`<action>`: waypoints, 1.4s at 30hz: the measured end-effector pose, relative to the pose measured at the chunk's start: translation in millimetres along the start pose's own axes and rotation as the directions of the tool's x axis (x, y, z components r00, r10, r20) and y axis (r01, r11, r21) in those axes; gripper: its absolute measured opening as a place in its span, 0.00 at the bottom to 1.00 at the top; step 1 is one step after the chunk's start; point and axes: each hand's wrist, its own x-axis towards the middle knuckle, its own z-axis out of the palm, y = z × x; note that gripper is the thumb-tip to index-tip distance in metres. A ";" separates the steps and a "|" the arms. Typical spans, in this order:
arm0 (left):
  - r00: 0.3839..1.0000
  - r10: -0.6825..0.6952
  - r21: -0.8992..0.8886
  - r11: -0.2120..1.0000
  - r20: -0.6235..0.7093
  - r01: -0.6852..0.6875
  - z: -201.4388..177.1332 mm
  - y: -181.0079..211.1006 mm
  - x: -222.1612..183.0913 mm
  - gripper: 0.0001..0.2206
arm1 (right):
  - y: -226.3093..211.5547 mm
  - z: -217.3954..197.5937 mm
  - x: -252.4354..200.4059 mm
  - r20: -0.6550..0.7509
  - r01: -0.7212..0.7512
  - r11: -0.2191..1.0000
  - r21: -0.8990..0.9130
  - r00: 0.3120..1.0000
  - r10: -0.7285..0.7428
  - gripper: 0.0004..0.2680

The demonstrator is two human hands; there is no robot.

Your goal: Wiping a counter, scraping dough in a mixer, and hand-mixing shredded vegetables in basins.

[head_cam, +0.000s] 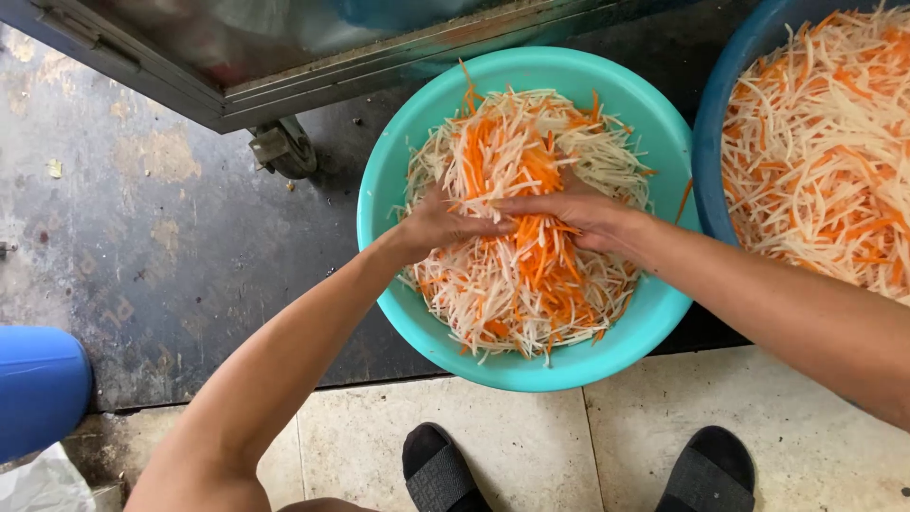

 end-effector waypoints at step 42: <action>0.901 0.419 -0.055 0.908 0.111 -0.415 65.0 203.0 -96.6 0.29 | -102.5 40.4 -149.5 0.048 0.319 0.943 -0.093 0.948 -0.315 0.17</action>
